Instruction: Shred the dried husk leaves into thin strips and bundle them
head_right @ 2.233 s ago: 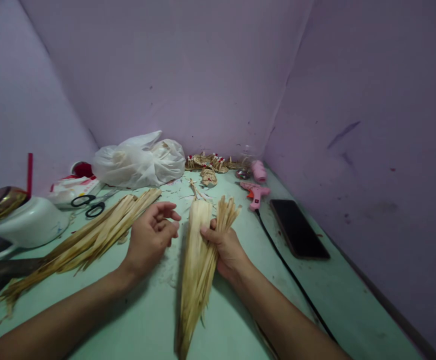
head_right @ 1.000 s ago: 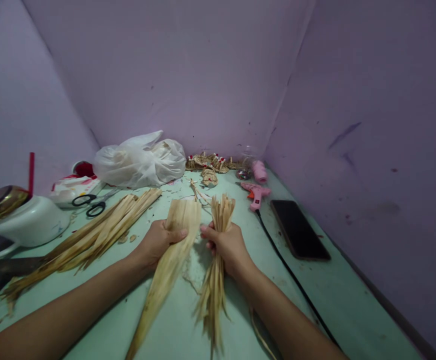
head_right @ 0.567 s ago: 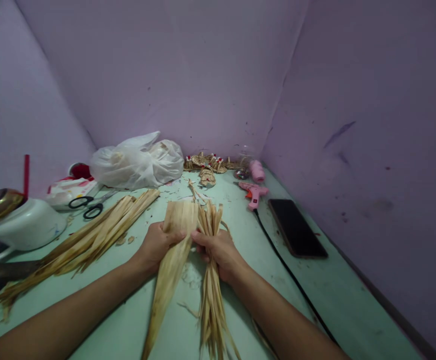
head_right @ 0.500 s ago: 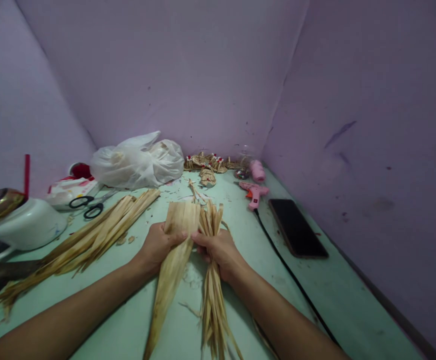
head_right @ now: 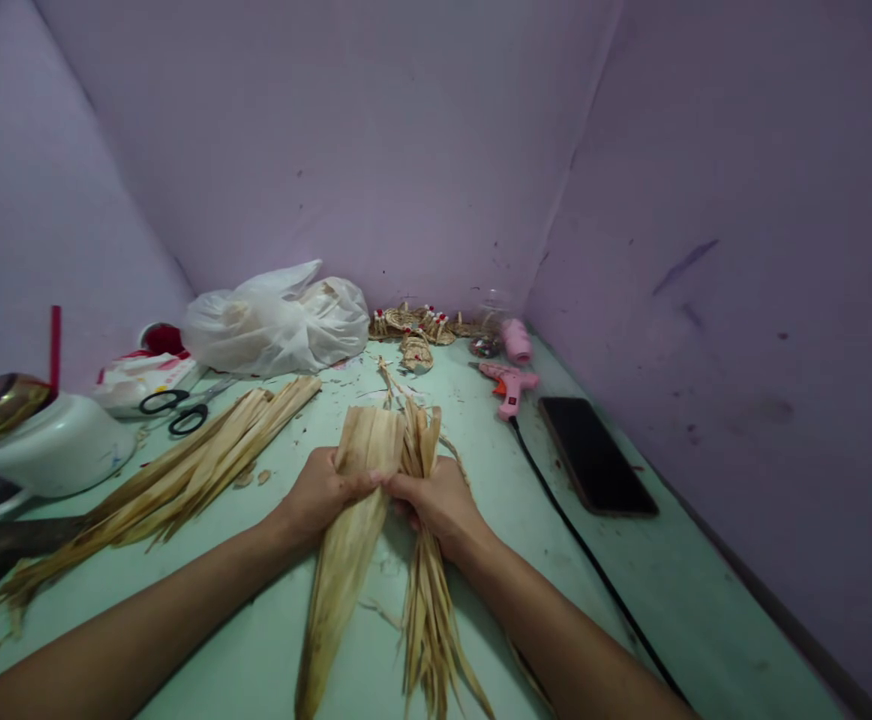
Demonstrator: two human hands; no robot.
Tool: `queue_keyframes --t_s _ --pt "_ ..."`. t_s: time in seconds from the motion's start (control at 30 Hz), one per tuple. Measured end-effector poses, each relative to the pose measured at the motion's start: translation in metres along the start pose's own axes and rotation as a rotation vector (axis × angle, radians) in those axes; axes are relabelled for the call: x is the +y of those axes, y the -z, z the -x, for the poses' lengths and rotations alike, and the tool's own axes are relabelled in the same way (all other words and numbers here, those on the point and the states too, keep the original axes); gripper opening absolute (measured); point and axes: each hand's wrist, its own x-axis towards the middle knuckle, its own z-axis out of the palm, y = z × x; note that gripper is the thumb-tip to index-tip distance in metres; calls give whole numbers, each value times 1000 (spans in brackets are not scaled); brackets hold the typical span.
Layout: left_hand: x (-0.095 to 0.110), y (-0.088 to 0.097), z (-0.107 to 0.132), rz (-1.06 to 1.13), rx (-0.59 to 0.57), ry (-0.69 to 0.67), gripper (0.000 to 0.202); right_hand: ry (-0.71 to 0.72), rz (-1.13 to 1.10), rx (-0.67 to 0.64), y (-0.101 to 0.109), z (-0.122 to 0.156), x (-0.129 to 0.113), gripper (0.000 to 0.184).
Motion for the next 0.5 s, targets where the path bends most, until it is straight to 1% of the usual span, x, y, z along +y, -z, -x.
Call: queue_keyframes --t_s 0.1,0.23,0.33,0.5 --pt "-1 0 0 -22 -13 -23 26 5 15 -16 0 0 0 15" --pt "2 1 1 -8 -48 10 28 15 21 -10 1 -1 0 16" --pt "5 2 1 -31 -20 28 28 18 44 -10 1 -2 0 17" --pt "3 -1 2 -123 7 -1 17 27 103 -4 1 -2 1 15"
